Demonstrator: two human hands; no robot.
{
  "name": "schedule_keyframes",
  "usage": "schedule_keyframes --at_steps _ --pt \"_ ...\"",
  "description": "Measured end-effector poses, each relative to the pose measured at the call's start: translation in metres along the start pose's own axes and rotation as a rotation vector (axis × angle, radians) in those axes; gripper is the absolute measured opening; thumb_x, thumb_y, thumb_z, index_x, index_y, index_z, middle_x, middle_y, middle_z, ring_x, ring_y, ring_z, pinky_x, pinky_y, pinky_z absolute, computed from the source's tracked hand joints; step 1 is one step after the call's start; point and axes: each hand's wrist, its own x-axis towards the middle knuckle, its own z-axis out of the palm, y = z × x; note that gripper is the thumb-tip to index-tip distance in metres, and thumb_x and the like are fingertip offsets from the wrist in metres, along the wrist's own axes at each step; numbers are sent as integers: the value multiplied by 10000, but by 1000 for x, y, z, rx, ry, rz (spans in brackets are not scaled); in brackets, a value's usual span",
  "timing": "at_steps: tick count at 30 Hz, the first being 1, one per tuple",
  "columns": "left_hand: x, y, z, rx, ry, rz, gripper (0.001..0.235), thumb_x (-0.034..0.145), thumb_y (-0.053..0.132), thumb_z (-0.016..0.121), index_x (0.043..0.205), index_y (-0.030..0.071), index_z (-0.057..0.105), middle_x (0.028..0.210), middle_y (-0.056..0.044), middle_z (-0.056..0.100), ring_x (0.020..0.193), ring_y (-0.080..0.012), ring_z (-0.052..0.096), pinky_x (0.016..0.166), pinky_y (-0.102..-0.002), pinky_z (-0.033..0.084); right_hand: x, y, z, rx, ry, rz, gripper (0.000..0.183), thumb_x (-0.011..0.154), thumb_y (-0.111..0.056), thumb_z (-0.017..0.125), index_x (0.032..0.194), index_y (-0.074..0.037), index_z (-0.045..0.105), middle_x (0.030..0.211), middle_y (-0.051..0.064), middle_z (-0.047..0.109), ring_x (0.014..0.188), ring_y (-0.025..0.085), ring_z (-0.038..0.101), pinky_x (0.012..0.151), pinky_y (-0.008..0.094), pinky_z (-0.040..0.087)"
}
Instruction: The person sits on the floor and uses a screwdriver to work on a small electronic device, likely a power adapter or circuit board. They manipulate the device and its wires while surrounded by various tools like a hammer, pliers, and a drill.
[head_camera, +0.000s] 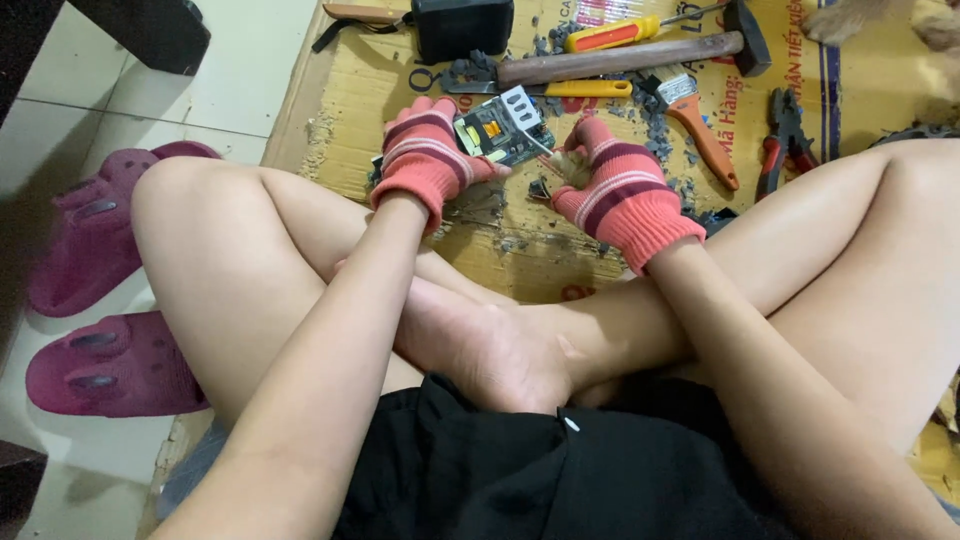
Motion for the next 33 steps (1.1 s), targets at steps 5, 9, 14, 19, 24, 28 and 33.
schedule_keyframes --at_steps 5,9,14,19,24,28,33 --pt "12 2 14 -6 163 -1 929 520 689 949 1217 148 659 1194 -141 598 1096 -345 559 990 -460 448 0 5 4 -1 98 -119 565 708 -150 786 1220 -127 548 1029 143 713 878 361 691 764 440 561" --pt "15 3 15 -20 158 -17 932 498 693 950 1201 149 669 1159 -142 603 1069 -343 560 972 -446 443 4 11 9 -35 92 -147 518 737 -105 717 1229 -108 555 1047 147 722 905 369 700 769 440 575" --pt "16 3 16 -29 148 -38 951 504 677 948 1239 148 653 1192 -139 595 1103 -341 555 996 -448 443 7 19 15 55 263 -292 373 776 -57 701 1138 -62 612 953 145 727 793 327 701 663 406 577" --pt "16 4 14 -15 138 -38 967 503 692 957 1238 142 655 1191 -140 605 1107 -336 570 995 -447 457 8 17 13 126 297 -298 351 816 -42 725 1145 -46 606 968 133 719 811 285 710 693 368 593" --pt "20 2 16 -11 191 28 943 535 688 925 1233 118 649 1191 -165 599 1096 -358 565 985 -446 456 7 1 -5 218 220 -146 551 819 -31 711 1326 -48 496 1231 178 671 904 244 736 782 344 637" --pt "22 -3 26 -10 166 -15 992 517 694 925 1272 121 630 1219 -170 588 1109 -362 560 990 -456 435 21 -15 -62 522 206 248 933 919 -178 720 1612 -277 103 1592 181 379 942 104 691 813 212 579" --pt "13 9 11 26 117 -50 968 560 676 913 1289 104 634 1241 -190 580 1123 -355 561 1013 -469 425 23 -34 -124 690 314 97 1029 906 -75 822 1644 -187 114 831 46 698 588 87 593 423 202 475"
